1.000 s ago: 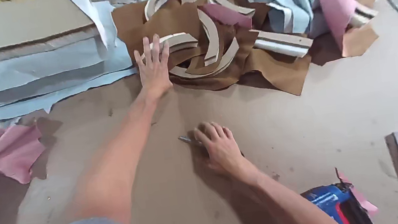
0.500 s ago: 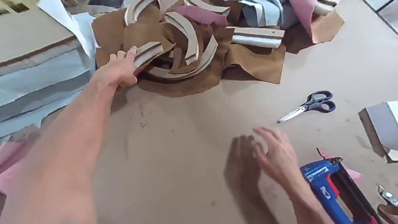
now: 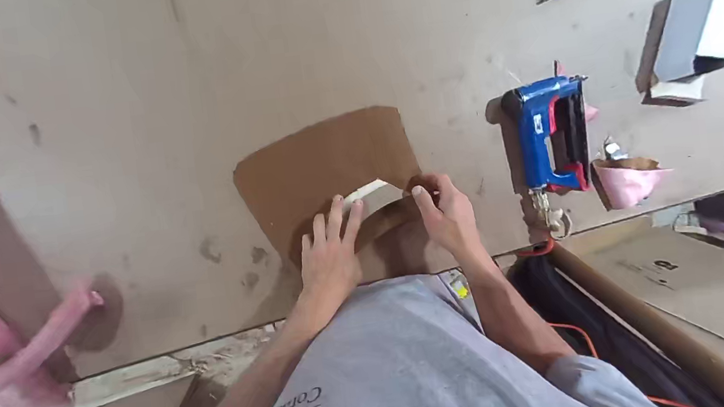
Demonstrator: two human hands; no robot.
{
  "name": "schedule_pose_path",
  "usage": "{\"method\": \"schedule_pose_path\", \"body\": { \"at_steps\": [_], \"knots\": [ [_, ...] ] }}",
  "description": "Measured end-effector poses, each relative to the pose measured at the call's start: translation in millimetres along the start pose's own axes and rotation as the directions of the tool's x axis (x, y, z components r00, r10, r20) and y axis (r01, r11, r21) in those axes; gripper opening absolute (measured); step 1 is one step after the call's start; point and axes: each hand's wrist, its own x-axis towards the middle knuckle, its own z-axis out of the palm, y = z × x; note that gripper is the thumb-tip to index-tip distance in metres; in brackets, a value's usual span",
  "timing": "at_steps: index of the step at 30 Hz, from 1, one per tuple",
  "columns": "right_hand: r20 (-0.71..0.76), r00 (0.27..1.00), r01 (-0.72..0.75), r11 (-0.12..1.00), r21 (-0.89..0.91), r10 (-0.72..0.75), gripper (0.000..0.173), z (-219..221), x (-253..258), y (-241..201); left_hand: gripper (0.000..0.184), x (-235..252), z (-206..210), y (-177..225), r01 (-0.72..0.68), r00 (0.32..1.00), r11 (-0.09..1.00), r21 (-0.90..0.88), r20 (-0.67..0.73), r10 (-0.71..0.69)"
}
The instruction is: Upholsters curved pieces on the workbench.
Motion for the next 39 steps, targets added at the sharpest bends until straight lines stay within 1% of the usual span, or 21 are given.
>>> {"method": "schedule_pose_path", "body": {
  "at_steps": [1, 2, 3, 4, 5, 6, 7, 8, 9, 10, 11, 12, 14, 15, 17, 20, 24, 31, 35, 37, 39],
  "knots": [
    [0.001, 1.0, -0.023, 1.0, -0.007, 0.023, 0.051, 1, -3, 2, 0.093, -6, -1, -1, -0.002, 0.999, 0.999, -0.051, 0.051, 0.005],
    [-0.013, 1.0, -0.027, 1.0, -0.014, 0.027, 0.053, 2, -4, 1, 0.09, -9, -8, -9, -0.006, 0.996, 0.988, -0.152, 0.085, 0.019],
    [-0.045, 0.999, -0.006, 0.999, -0.043, 0.004, 0.056, 1, -4, -1, 0.089, -14, -16, -23, -0.03, 0.998, 0.957, -0.288, 0.05, 0.046],
    [-0.086, 0.994, 0.052, 0.994, -0.095, -0.06, 0.057, -1, -6, -3, 0.085, -18, -26, -39, -0.061, 0.998, 0.908, -0.415, -0.019, 0.058],
    [-0.111, 0.98, 0.149, 0.978, -0.147, -0.166, 0.056, -5, -6, -5, 0.077, -21, -38, -58, -0.089, 0.994, 0.877, -0.472, -0.095, 0.05],
    [-0.101, 0.956, 0.256, 0.951, -0.173, -0.276, 0.054, -9, -4, -8, 0.068, -23, -48, -77, -0.124, 0.986, 0.873, -0.473, -0.161, 0.053],
    [-0.048, 0.928, 0.356, 0.919, -0.167, -0.368, 0.055, -12, -3, -9, 0.061, -26, -54, -93, -0.149, 0.979, 0.889, -0.432, -0.188, 0.073],
    [0.014, 0.899, 0.434, 0.888, -0.153, -0.437, 0.059, -12, 0, -10, 0.062, -29, -54, -106, -0.162, 0.98, 0.912, -0.377, -0.171, 0.103],
    [0.071, 0.88, 0.475, 0.867, -0.15, -0.47, 0.063, -7, 4, -9, 0.07, -31, -49, -114, -0.157, 0.985, 0.935, -0.317, -0.123, 0.123],
    [0.108, 0.877, 0.481, 0.86, -0.168, -0.469, 0.065, 0, 5, -5, 0.081, -35, -37, -115, -0.151, 0.988, 0.954, -0.258, -0.066, 0.138],
    [0.106, 0.881, 0.474, 0.86, -0.19, -0.462, 0.062, 8, 6, 1, 0.088, -37, -22, -113, -0.167, 0.986, 0.962, -0.217, -0.028, 0.165],
    [0.061, 0.881, 0.472, 0.859, -0.198, -0.469, 0.054, 16, 7, 7, 0.089, -35, -7, -111, -0.212, 0.977, 0.957, -0.197, -0.03, 0.21],
    [-0.02, 0.877, 0.47, 0.867, -0.168, -0.479, 0.037, 24, 6, 15, 0.079, -31, 12, -110, -0.303, 0.952, 0.927, -0.223, -0.103, 0.287],
    [-0.052, 0.879, 0.464, 0.875, -0.139, -0.474, 0.033, 25, 4, 17, 0.072, -29, 16, -111, -0.334, 0.941, 0.907, -0.256, -0.142, 0.306],
    [-0.095, 0.884, 0.451, 0.888, -0.088, -0.458, 0.033, 26, -3, 22, 0.063, -28, 15, -114, -0.384, 0.921, 0.876, -0.293, -0.193, 0.339],
    [-0.143, 0.873, 0.46, 0.884, -0.083, -0.467, 0.033, 30, -11, 27, 0.057, -25, 12, -119, -0.432, 0.899, 0.855, -0.287, -0.206, 0.386],
    [-0.208, 0.871, 0.443, 0.895, -0.062, -0.445, 0.032, 34, -10, 30, 0.052, -17, 12, -119, -0.458, 0.885, 0.846, -0.272, -0.226, 0.407],
    [-0.182, 0.854, 0.481, 0.873, -0.079, -0.487, 0.032, 32, -13, 30, 0.048, -23, 32, -118, -0.469, 0.878, 0.835, -0.288, -0.257, 0.404],
    [-0.164, 0.854, 0.462, 0.865, -0.196, -0.494, 0.028, 32, -8, 25, 0.048, -24, 36, -122, -0.462, 0.882, 0.853, -0.243, -0.23, 0.412],
    [-0.164, 0.843, 0.478, 0.852, -0.213, -0.513, 0.028, 32, -9, 27, 0.052, -24, 34, -125, -0.464, 0.883, 0.852, -0.24, -0.203, 0.424],
    [-0.191, 0.811, 0.524, 0.832, -0.18, -0.552, 0.027, 34, -5, 34, 0.052, -23, 32, -126, -0.472, 0.879, 0.846, -0.247, -0.205, 0.43]
  ]
}}
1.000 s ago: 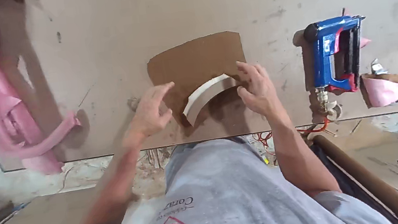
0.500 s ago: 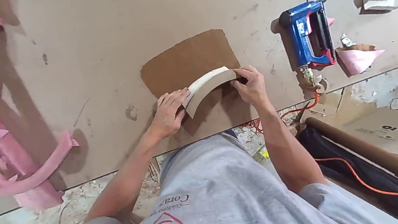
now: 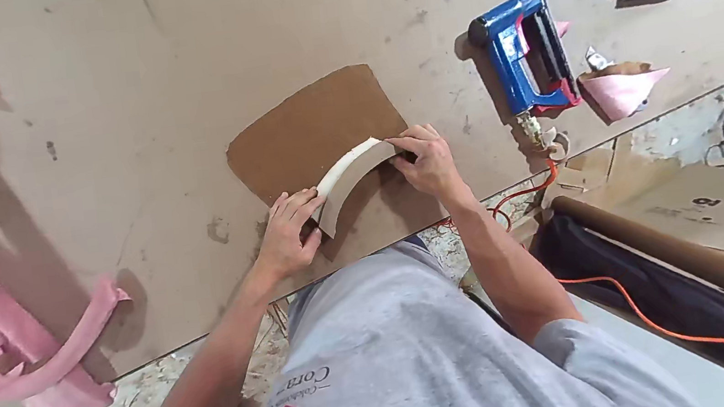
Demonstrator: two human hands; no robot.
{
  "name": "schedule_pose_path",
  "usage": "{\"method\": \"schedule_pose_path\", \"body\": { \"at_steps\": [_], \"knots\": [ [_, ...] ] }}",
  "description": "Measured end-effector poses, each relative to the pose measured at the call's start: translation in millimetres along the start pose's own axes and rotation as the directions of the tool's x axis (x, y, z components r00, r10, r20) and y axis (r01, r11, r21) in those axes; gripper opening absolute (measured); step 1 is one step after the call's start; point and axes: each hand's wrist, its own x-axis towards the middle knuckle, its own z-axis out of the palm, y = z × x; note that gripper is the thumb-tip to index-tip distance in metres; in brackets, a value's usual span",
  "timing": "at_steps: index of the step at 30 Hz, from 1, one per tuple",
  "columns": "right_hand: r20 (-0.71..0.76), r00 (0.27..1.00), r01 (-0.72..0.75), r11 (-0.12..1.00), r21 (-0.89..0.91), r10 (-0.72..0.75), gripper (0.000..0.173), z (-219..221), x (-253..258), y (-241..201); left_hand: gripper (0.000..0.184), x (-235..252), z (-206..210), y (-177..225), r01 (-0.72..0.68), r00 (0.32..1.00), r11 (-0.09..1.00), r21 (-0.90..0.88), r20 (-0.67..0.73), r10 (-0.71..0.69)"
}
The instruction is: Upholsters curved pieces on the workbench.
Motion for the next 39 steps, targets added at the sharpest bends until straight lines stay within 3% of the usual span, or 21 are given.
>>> {"method": "schedule_pose_path", "body": {
  "at_steps": [5, 8, 10, 12, 13, 15, 17, 20, 24, 28, 30, 32, 35, 37, 39],
  "knots": [
    [-0.01, 1.0, 0.021, 0.999, 0.035, -0.021, 0.027, -1, -4, 2, 0.05, 1, -1, -9, -0.055, 0.998, 0.997, -0.048, -0.013, 0.054],
    [0.065, 0.998, -0.007, 1.0, 0.029, 0.005, 0.033, -10, -4, 0, 0.052, 5, -12, -3, -0.031, 1.0, 0.996, -0.081, -0.005, 0.03],
    [0.08, 0.981, -0.186, 0.977, 0.107, 0.178, 0.041, -29, -4, -3, 0.054, 32, -24, 23, -0.054, 0.998, 0.999, -0.009, -0.044, 0.053],
    [0.052, 0.917, -0.398, 0.914, 0.085, 0.394, 0.037, -38, 3, -9, 0.047, 73, -23, 56, -0.155, 0.986, 0.978, 0.141, -0.039, 0.162],
    [0.045, 0.885, -0.465, 0.885, 0.017, 0.464, 0.032, -36, 10, -13, 0.047, 92, -18, 66, -0.21, 0.977, 0.952, 0.221, 0.017, 0.212],
    [0.109, 0.818, -0.552, 0.824, -0.128, 0.564, 0.04, -31, 27, -23, 0.05, 115, 3, 65, -0.293, 0.955, 0.905, 0.309, 0.135, 0.264],
    [0.188, 0.752, -0.595, 0.774, -0.215, 0.631, 0.039, -29, 45, -25, 0.052, 120, 16, 58, -0.307, 0.949, 0.893, 0.328, 0.169, 0.264],
    [0.219, 0.776, -0.548, 0.804, -0.231, 0.592, 0.023, -26, 50, -22, 0.052, 117, 23, 55, -0.287, 0.957, 0.887, 0.362, 0.152, 0.248],
    [0.152, 0.835, -0.519, 0.848, -0.105, 0.529, 0.015, -31, 36, -40, 0.052, 117, 29, 53, -0.275, 0.96, 0.887, 0.371, 0.147, 0.237],
    [0.149, 0.774, -0.622, 0.783, 0.0, 0.615, 0.021, -25, 34, -28, 0.049, 123, 27, 49, -0.248, 0.966, 0.911, 0.328, 0.153, 0.207],
    [0.195, 0.751, -0.65, 0.758, 0.051, 0.631, 0.033, -28, 34, -27, 0.048, 126, 23, 48, -0.231, 0.968, 0.914, 0.332, 0.17, 0.183],
    [0.216, 0.75, -0.648, 0.76, 0.049, 0.625, 0.024, -28, 32, -26, 0.048, 125, 23, 48, -0.218, 0.97, 0.91, 0.352, 0.18, 0.163],
    [0.143, 0.821, -0.562, 0.827, 0.024, 0.553, 0.021, -25, 24, -29, 0.049, 128, 25, 49, -0.22, 0.97, 0.902, 0.37, 0.178, 0.164],
    [0.004, 0.92, -0.391, 0.918, -0.073, 0.392, 0.019, -11, 15, -38, 0.048, 131, 26, 49, -0.218, 0.973, 0.905, 0.365, 0.156, 0.171],
    [-0.095, 0.97, -0.237, 0.953, -0.188, 0.223, 0.021, 9, 2, -43, 0.046, 126, 30, 46, -0.222, 0.974, 0.907, 0.357, 0.122, 0.191]
  ]
}}
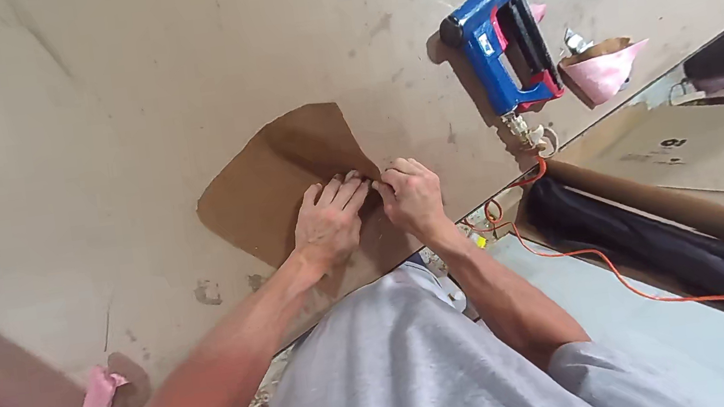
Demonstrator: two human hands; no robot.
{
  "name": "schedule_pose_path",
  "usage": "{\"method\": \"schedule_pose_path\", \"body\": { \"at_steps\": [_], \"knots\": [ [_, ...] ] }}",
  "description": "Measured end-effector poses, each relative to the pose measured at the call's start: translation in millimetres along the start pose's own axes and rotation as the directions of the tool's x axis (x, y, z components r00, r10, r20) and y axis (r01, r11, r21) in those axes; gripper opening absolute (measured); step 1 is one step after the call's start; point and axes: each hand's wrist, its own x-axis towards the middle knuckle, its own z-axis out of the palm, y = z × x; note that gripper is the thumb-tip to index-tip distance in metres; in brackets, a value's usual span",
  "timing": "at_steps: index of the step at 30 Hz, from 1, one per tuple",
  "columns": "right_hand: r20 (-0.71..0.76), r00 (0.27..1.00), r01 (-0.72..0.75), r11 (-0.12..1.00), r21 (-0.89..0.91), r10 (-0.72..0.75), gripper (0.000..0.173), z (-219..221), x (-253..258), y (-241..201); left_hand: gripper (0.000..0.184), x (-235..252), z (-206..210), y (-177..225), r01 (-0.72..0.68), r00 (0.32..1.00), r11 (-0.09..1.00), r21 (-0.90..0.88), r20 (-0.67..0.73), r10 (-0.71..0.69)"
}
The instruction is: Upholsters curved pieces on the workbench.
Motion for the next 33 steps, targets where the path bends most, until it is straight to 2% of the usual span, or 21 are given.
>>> {"method": "schedule_pose_path", "body": {
  "at_steps": [4, 7, 10, 12, 14, 15, 18, 20, 22, 24, 25, 27, 29, 33],
  "knots": [
    [-0.121, 0.967, 0.207, 0.969, -0.136, -0.223, 0.019, 15, -12, 7, 0.033, -8, 11, -2, 0.005, 0.985, 0.999, -0.05, -0.169, -0.013],
    [-0.141, 0.931, 0.311, 0.933, -0.184, -0.338, 0.02, 19, -16, 14, 0.022, -16, 15, 0, 0.018, 0.931, 0.999, -0.038, -0.364, -0.03],
    [-0.127, 0.903, 0.381, 0.903, -0.201, -0.41, 0.018, 17, -14, 17, 0.014, -21, 19, -3, -0.098, 0.824, 0.994, 0.039, -0.558, 0.103],
    [-0.119, 0.885, 0.427, 0.886, -0.18, -0.451, 0.018, 16, -14, 20, 0.022, -23, 21, -4, -0.207, 0.765, 0.975, 0.081, -0.607, 0.213],
    [-0.129, 0.864, 0.473, 0.872, -0.129, -0.488, 0.017, 15, -11, 25, 0.031, -20, 20, -4, -0.283, 0.753, 0.954, 0.099, -0.593, 0.285],
    [-0.14, 0.85, 0.497, 0.862, -0.1, -0.507, 0.016, 15, -10, 29, 0.036, -19, 18, -2, -0.291, 0.787, 0.951, 0.106, -0.539, 0.301],
    [-0.164, 0.804, 0.569, 0.82, -0.061, -0.571, 0.011, 17, -5, 40, 0.053, -10, 9, 4, -0.222, 0.947, 0.969, 0.11, -0.213, 0.241],
    [-0.104, 0.813, 0.573, 0.819, -0.032, -0.573, 0.016, 13, -3, 40, 0.055, -5, 8, 5, -0.189, 0.974, 0.976, 0.104, -0.103, 0.2],
    [0.059, 0.876, 0.48, 0.877, -0.003, -0.479, 0.018, -12, 6, 42, 0.052, -2, 8, 6, -0.166, 0.98, 0.977, 0.135, -0.091, 0.179],
    [0.093, 0.98, 0.184, 0.979, -0.082, -0.177, 0.025, -55, 16, 59, 0.05, -3, 8, 8, -0.167, 0.98, 0.976, 0.137, -0.082, 0.179],
    [0.053, 0.998, -0.007, 0.986, -0.169, 0.016, 0.039, -75, 28, 77, 0.049, -3, 7, 8, -0.165, 0.98, 0.978, 0.13, -0.086, 0.177],
    [-0.023, 0.952, -0.297, 0.909, -0.294, 0.304, 0.069, -94, 55, 115, 0.047, -5, 7, 6, -0.167, 0.979, 0.978, 0.122, -0.094, 0.179],
    [-0.026, 0.898, -0.423, 0.843, -0.333, 0.44, 0.089, -97, 71, 140, 0.046, -3, 8, 5, -0.177, 0.977, 0.978, 0.107, -0.104, 0.188],
    [0.028, 0.856, -0.487, 0.822, -0.297, 0.517, 0.091, -102, 106, 152, 0.046, -4, 9, 2, -0.176, 0.976, 0.981, 0.085, -0.114, 0.185]
  ]
}}
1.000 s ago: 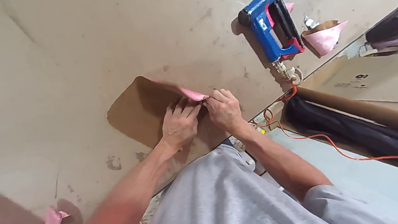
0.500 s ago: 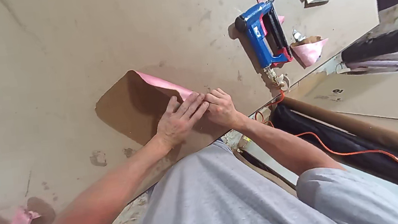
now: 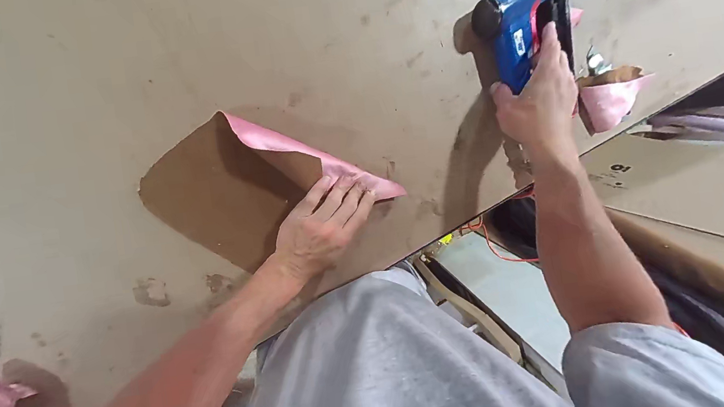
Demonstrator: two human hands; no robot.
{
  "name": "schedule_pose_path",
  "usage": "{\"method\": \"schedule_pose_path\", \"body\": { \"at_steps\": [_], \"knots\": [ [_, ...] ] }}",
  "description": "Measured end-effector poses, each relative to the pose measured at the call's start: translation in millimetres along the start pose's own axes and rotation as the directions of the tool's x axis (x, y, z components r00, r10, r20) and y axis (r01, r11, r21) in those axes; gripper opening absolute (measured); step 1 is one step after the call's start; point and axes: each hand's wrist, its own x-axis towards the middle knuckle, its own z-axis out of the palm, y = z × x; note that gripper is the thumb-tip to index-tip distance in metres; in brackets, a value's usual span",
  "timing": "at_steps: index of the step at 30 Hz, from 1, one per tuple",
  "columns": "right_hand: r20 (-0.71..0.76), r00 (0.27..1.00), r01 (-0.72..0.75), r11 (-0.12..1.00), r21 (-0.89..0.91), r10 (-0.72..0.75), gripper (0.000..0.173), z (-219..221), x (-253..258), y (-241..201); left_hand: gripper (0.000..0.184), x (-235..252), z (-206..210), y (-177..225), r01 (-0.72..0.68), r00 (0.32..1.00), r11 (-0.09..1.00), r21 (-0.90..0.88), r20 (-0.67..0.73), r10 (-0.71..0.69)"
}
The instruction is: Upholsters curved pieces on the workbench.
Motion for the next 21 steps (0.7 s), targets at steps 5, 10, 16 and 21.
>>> {"method": "schedule_pose_path", "body": {
  "at_steps": [5, 10, 16, 21],
  "knots": [
    [0.123, 0.992, -0.015, 0.999, 0.047, 0.009, 0.054, -46, -62, -15, 0.039, -2, 0, -1, 0.022, 0.999, 0.998, -0.067, -0.048, -0.025],
    [0.204, 0.966, 0.094, 0.954, 0.285, -0.156, 0.029, -23, -192, -50, 0.034, -4, 2, -1, 0.024, 0.996, 0.993, -0.115, -0.088, -0.035],
    [0.248, 0.921, 0.238, 0.939, 0.248, -0.299, 0.026, -8, -203, -58, 0.034, -6, 2, -2, 0.033, 0.994, 0.988, -0.153, -0.095, -0.048],
    [0.258, 0.921, 0.234, 0.943, 0.235, -0.293, 0.026, -6, -206, -63, 0.033, -7, 3, -2, 0.037, 0.994, 0.988, -0.153, -0.099, -0.053]
  ]
}}
